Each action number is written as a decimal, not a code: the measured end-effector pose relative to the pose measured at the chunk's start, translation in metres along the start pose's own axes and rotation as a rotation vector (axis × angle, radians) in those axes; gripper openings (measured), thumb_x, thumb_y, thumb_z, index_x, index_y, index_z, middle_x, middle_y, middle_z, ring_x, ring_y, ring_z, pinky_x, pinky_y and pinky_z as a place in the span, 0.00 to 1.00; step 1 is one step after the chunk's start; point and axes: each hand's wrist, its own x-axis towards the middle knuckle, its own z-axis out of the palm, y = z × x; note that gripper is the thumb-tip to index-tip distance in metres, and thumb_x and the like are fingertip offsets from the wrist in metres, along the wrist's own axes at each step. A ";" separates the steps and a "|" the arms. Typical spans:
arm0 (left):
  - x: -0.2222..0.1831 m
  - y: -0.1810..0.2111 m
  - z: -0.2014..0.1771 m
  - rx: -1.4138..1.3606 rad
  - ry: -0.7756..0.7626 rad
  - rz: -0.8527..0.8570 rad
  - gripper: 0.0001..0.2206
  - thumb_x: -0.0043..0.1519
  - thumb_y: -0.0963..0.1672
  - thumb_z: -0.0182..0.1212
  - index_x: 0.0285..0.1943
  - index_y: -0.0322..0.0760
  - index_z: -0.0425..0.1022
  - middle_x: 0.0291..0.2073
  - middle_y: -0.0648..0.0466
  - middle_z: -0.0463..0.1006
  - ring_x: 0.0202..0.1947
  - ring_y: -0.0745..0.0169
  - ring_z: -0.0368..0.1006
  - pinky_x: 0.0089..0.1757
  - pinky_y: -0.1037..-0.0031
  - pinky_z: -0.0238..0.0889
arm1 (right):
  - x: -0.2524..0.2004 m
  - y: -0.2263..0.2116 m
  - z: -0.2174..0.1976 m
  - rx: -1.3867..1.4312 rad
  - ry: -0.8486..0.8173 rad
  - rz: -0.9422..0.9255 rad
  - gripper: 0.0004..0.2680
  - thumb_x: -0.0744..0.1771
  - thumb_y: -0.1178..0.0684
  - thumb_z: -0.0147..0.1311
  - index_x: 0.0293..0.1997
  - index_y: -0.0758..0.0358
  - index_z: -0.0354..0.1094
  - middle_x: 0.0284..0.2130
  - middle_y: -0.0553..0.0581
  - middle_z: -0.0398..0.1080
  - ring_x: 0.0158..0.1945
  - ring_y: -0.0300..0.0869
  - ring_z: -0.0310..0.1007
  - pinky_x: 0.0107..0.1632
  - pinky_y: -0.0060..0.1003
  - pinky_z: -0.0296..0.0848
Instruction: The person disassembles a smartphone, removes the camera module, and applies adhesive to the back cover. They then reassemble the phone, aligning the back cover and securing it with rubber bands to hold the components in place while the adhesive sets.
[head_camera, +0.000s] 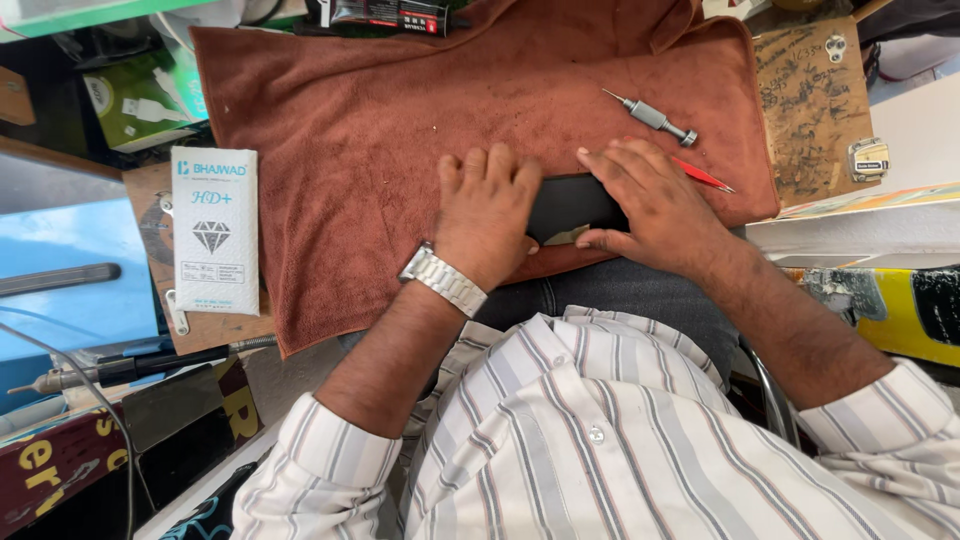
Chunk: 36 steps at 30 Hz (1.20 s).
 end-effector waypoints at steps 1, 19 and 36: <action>-0.001 0.003 0.003 0.040 0.038 0.012 0.37 0.39 0.50 0.78 0.59 0.40 0.68 0.50 0.47 0.68 0.55 0.46 0.63 0.56 0.48 0.50 | -0.004 0.000 -0.002 0.019 0.020 0.008 0.26 0.65 0.40 0.59 0.67 0.67 0.61 0.58 0.66 0.66 0.64 0.58 0.63 0.69 0.55 0.61; -0.001 0.003 0.022 -0.075 0.281 -0.078 0.23 0.62 0.60 0.55 0.37 0.40 0.72 0.32 0.51 0.77 0.34 0.49 0.73 0.36 0.57 0.63 | -0.003 0.014 0.049 0.927 0.384 0.411 0.10 0.76 0.50 0.44 0.44 0.65 0.65 0.33 0.46 0.64 0.36 0.29 0.59 0.41 0.26 0.63; -0.023 -0.028 0.036 -0.080 0.412 -0.303 0.16 0.69 0.53 0.56 0.58 0.44 0.75 0.52 0.52 0.71 0.48 0.51 0.68 0.46 0.60 0.62 | 0.055 -0.020 0.066 -0.001 0.208 0.469 0.11 0.74 0.49 0.43 0.41 0.64 0.65 0.22 0.65 0.70 0.26 0.62 0.72 0.30 0.59 0.68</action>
